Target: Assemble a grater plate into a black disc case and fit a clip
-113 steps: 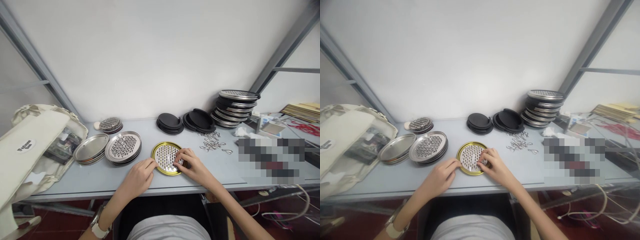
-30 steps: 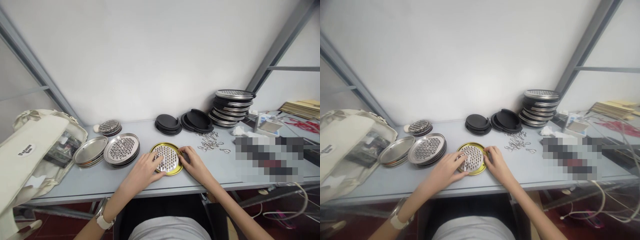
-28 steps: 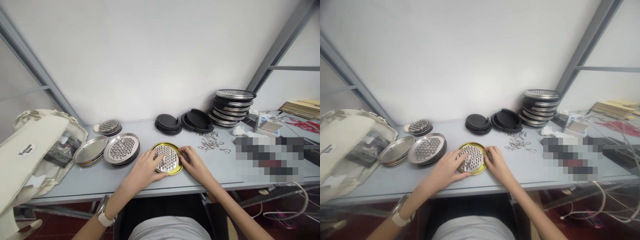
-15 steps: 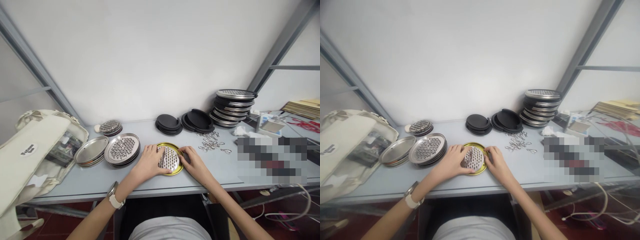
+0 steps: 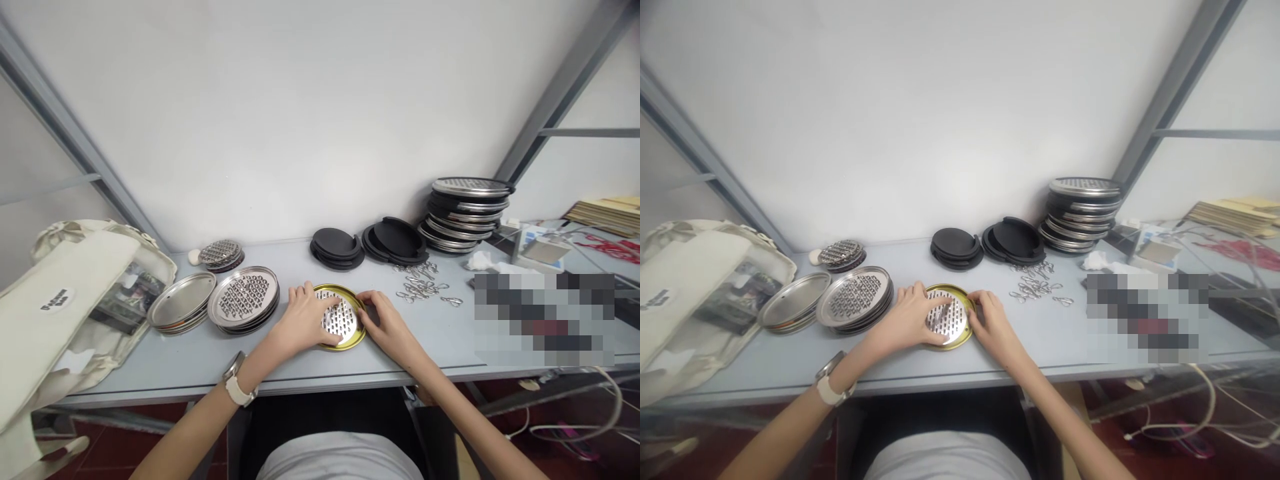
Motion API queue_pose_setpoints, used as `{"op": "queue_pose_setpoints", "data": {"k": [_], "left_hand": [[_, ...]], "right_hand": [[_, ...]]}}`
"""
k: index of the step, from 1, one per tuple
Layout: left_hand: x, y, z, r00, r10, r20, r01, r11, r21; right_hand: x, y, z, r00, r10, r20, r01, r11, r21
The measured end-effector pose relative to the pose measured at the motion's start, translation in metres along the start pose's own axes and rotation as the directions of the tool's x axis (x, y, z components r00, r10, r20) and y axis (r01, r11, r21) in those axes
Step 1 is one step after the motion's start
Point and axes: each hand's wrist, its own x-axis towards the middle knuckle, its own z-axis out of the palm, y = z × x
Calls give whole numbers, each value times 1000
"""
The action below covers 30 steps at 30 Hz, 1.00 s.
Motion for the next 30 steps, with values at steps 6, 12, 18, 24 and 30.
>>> {"op": "queue_pose_setpoints", "data": {"k": [6,12,18,24,30], "left_hand": [[2,4,-4,1000,-6,9,6,1000,17],[1,10,-4,998,-51,22,51,999,-2],[-7,14,8,994,-109,-10,108,990,-96],[-11,13,17,992,-123,-27,116,977,-179],[-6,10,14,997,-77,-16,73,980,-183]], "right_hand": [[-1,-1,-1,1000,-4,-1,4,1000,3],[0,0,0,1000,-12,1,12,1000,15],[0,2,6,999,32,-26,-32,999,-20],[0,5,9,998,61,-23,-61,998,-34],[2,6,7,999,28,-21,-28,999,-16]]}}
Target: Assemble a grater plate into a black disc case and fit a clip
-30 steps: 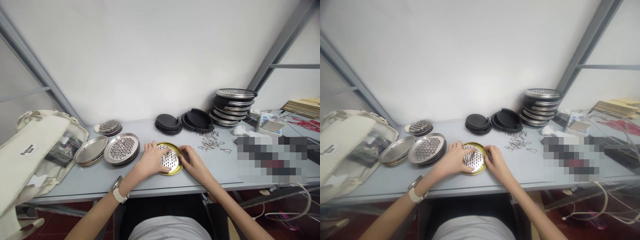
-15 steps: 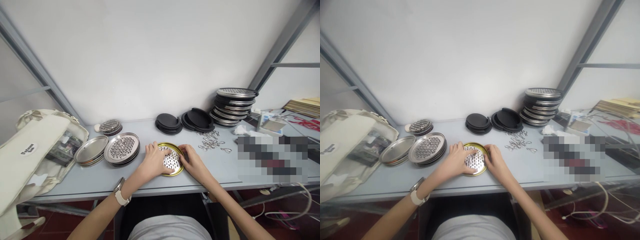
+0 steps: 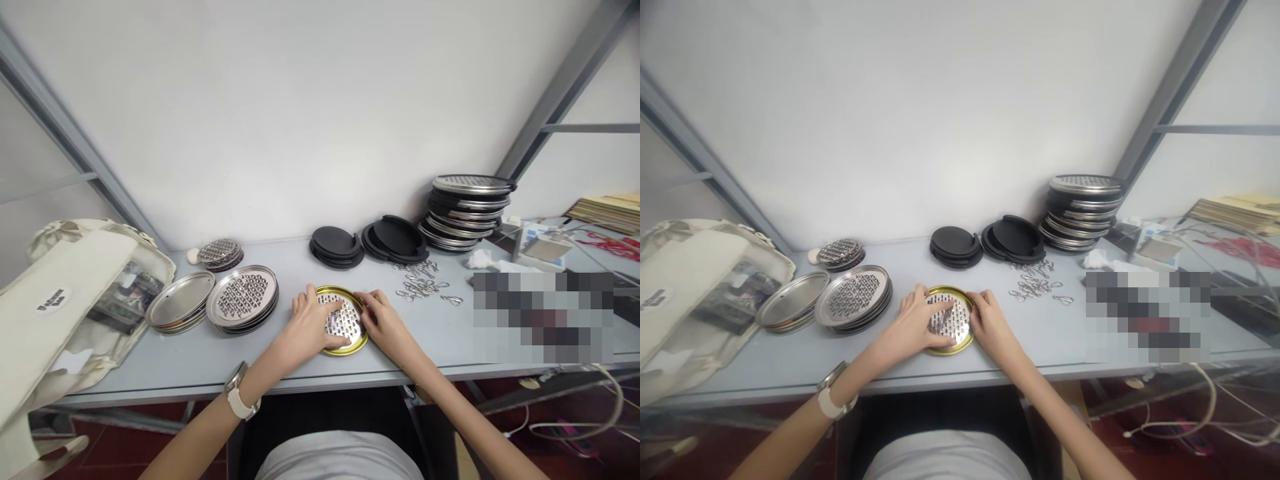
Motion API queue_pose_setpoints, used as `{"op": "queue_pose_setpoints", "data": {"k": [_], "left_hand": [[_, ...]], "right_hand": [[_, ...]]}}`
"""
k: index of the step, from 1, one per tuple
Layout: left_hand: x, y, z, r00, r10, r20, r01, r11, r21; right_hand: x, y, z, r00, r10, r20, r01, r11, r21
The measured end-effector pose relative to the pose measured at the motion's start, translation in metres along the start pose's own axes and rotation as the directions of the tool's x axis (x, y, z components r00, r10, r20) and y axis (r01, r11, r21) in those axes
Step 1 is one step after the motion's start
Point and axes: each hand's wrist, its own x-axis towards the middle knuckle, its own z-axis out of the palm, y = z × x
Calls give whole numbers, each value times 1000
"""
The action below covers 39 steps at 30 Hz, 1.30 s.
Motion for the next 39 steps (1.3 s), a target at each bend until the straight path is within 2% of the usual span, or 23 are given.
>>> {"op": "queue_pose_setpoints", "data": {"k": [7,15,21,24,26,29,31,33,35,39], "left_hand": [[5,-1,-4,999,27,37,-26,1000,-12],[5,2,0,1000,-2,12,2,1000,0],[6,-1,1,1000,-5,-31,3,999,-52],[-3,-7,-4,998,-20,-52,11,987,-159],[-17,-12,-6,997,-19,-71,0,967,-256],[-42,-22,-2,986,-56,-156,3,946,-323],[-55,-28,5,987,-109,-118,61,932,-357],[-60,-32,12,986,-144,-84,101,917,-385],[-59,-34,18,985,-147,-89,99,908,-408],[-50,-35,23,983,-111,-145,38,902,-430]], "right_hand": [[1,-1,-1,1000,-3,28,3,1000,-8],[0,-4,-1,999,9,36,-9,1000,-12],[-1,-2,0,1000,6,19,-6,1000,-18],[-2,0,-1,1000,10,-2,-10,1000,-17],[-3,-2,-3,999,29,-32,-29,999,-15],[-3,-13,-7,996,39,-74,-41,999,-31],[-1,-23,-7,1000,9,-12,-10,998,-63],[3,-34,-2,994,-15,109,28,992,-120],[9,-42,5,974,23,224,23,979,-200],[19,-53,16,933,156,325,-28,931,-365]]}}
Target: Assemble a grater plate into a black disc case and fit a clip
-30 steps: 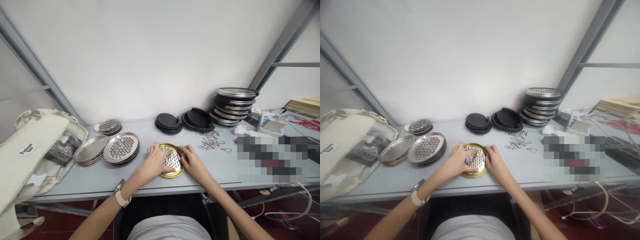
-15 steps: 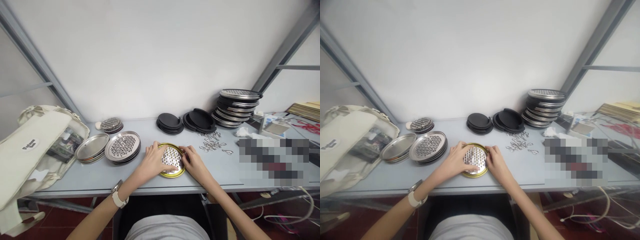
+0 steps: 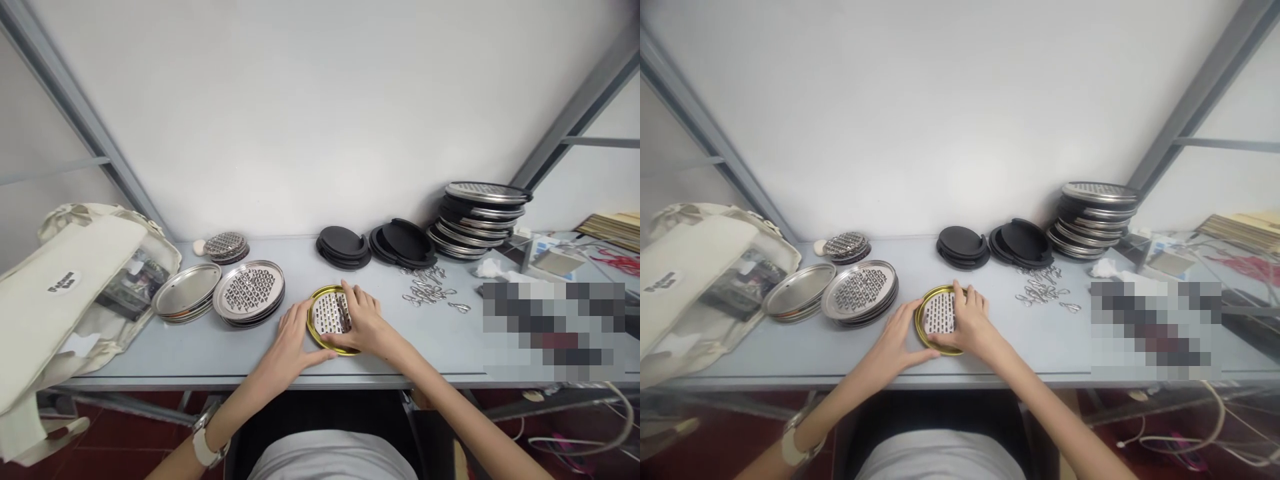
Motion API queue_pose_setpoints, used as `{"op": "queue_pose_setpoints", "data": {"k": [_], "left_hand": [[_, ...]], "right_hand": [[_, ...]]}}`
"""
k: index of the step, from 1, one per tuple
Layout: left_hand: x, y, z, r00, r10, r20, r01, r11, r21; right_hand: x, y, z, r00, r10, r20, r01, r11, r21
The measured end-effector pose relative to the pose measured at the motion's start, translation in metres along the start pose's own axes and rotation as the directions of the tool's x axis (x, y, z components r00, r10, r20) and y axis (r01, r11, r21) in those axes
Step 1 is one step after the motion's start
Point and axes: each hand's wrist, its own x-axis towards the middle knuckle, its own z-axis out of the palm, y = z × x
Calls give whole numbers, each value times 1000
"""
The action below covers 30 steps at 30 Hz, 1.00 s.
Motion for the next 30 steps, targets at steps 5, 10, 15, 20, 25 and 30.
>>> {"op": "queue_pose_setpoints", "data": {"k": [5,10,15,20,25,30], "left_hand": [[0,-2,0,998,43,-34,-44,999,-17],[-2,-4,0,998,39,-54,-41,999,-36],[-1,-4,1,997,20,-75,-25,998,-63],[-1,-7,3,995,39,-94,-45,997,-66],[-1,-7,3,995,41,-90,-45,998,-41],[-2,-4,2,993,55,-102,-54,998,10]], "right_hand": [[0,-8,-4,987,103,124,-95,993,-66],[0,-10,-1,989,94,113,-86,993,-75],[2,-13,4,998,63,-17,-65,995,-75],[4,-19,4,994,109,-26,-111,991,-78],[5,-21,5,992,121,-42,-124,989,-77],[5,-22,3,992,121,-33,-122,991,-47]]}}
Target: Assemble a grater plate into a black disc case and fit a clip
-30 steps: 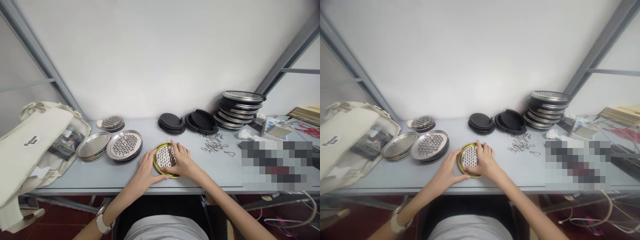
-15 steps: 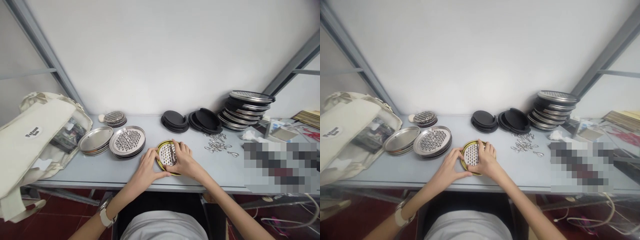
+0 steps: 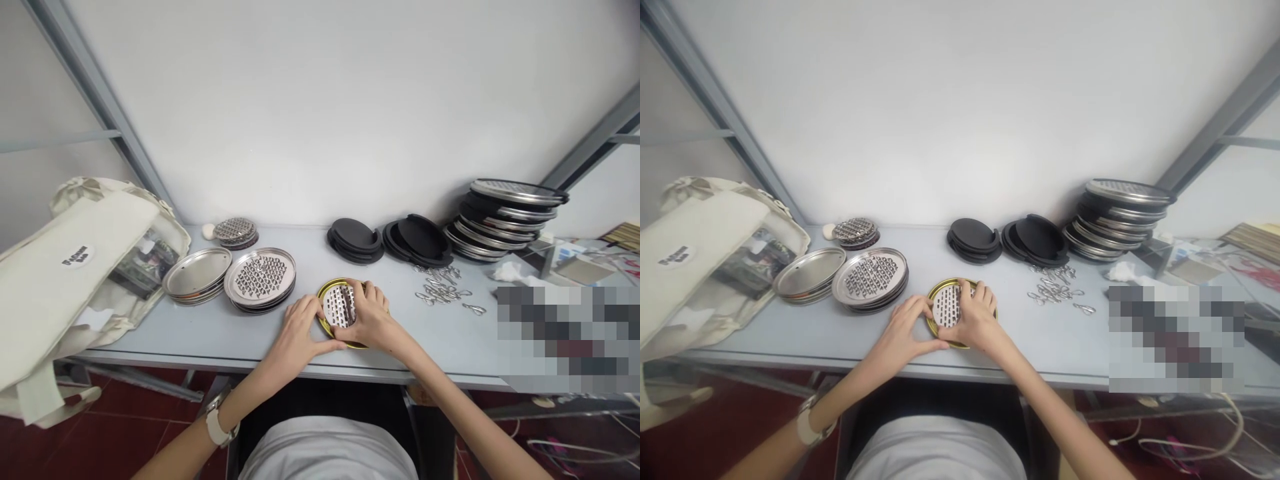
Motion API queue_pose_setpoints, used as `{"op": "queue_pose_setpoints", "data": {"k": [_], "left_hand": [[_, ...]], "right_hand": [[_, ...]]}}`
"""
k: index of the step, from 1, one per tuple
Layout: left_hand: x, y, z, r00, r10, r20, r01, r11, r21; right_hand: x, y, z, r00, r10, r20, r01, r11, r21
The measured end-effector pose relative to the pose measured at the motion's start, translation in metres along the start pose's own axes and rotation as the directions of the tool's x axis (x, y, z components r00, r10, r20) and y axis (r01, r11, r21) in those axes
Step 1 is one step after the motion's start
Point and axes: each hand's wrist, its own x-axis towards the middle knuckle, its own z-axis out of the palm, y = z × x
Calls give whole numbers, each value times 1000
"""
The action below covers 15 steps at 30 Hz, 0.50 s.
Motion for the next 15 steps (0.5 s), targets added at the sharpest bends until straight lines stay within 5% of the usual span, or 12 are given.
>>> {"op": "queue_pose_setpoints", "data": {"k": [15], "left_hand": [[0,-5,-2,991,128,32,-131,981,146]], "right_hand": [[0,2,-1,1000,6,13,-6,1000,-25]]}}
